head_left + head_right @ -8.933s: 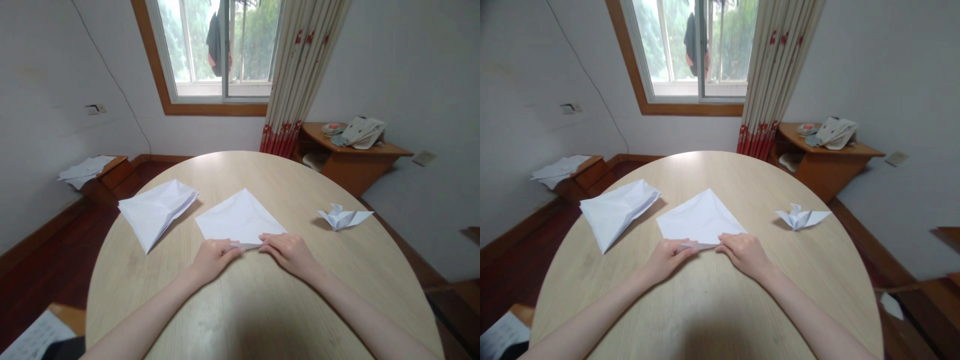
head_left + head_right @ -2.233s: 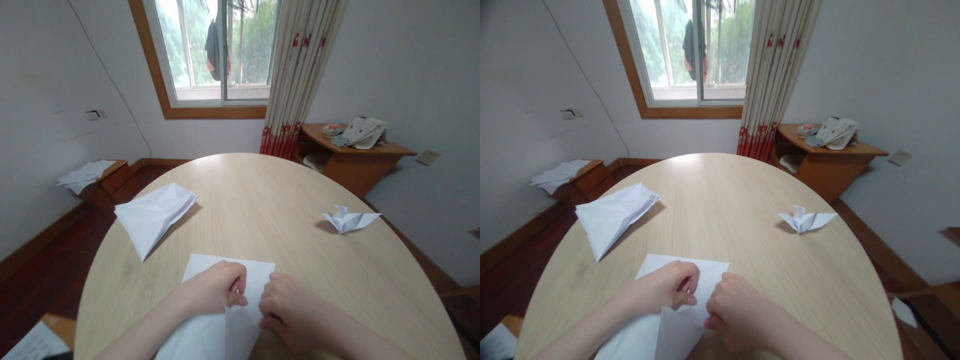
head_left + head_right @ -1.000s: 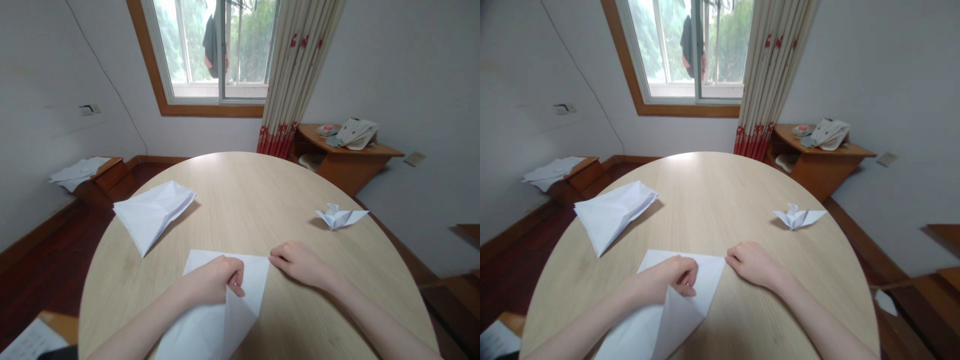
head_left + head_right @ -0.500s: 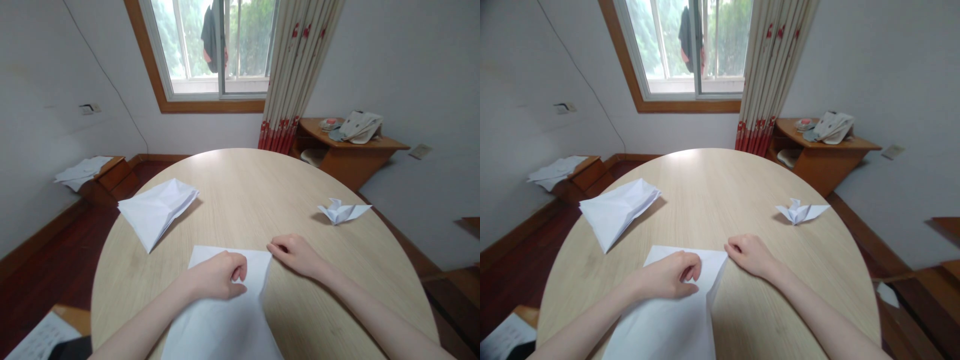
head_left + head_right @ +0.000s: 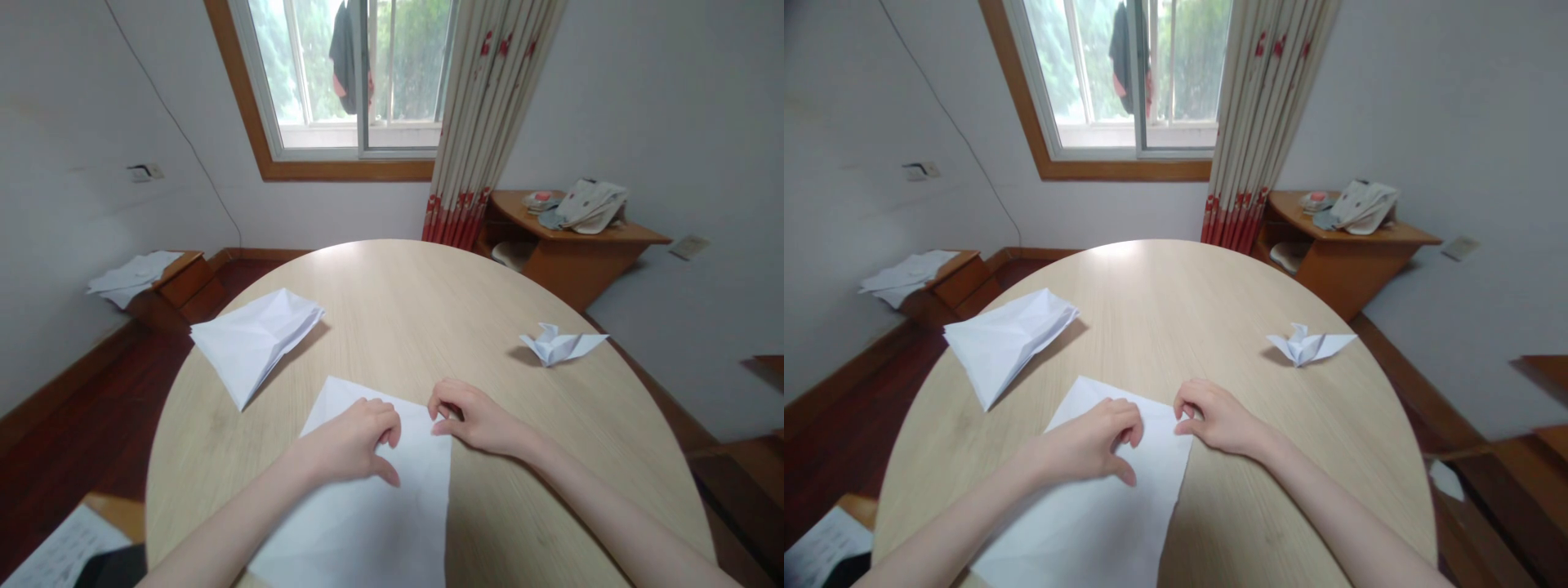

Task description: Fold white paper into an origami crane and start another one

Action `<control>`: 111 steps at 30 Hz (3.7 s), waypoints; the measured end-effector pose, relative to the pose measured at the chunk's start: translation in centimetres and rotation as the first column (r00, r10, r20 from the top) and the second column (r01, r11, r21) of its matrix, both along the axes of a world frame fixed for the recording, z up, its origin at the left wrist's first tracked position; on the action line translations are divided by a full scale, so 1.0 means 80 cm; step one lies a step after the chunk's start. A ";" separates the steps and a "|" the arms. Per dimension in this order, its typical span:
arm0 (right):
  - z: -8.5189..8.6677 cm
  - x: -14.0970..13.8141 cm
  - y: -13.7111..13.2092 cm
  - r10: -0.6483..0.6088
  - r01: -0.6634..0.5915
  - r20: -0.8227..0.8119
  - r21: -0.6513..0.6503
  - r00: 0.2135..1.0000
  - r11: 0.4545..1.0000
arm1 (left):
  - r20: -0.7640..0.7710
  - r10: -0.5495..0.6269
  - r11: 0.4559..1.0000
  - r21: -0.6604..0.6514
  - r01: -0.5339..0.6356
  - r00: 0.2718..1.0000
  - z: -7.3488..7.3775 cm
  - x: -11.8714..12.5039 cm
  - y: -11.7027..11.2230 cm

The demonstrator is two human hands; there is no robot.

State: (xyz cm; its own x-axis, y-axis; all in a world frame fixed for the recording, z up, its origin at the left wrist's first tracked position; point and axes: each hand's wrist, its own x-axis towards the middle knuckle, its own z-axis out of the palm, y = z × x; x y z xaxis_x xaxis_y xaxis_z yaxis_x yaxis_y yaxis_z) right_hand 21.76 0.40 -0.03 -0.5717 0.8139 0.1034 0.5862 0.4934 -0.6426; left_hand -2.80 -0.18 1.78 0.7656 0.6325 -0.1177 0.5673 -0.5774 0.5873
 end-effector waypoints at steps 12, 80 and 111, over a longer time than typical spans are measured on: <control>-0.003 -0.002 -0.003 0.165 -0.165 0.003 0.088 0.986 0.982 | -0.136 0.090 0.929 0.369 -0.034 0.987 0.002 -0.011 0.015; -0.005 -0.026 -0.025 -0.109 0.000 0.401 0.263 0.910 0.965 | -0.028 0.316 0.827 0.498 -0.260 0.948 -0.017 0.019 -0.010; 0.002 -0.002 -0.004 0.233 -0.286 0.271 0.181 0.934 0.941 | -0.052 0.235 0.927 0.312 -0.208 0.971 -0.048 -0.030 0.046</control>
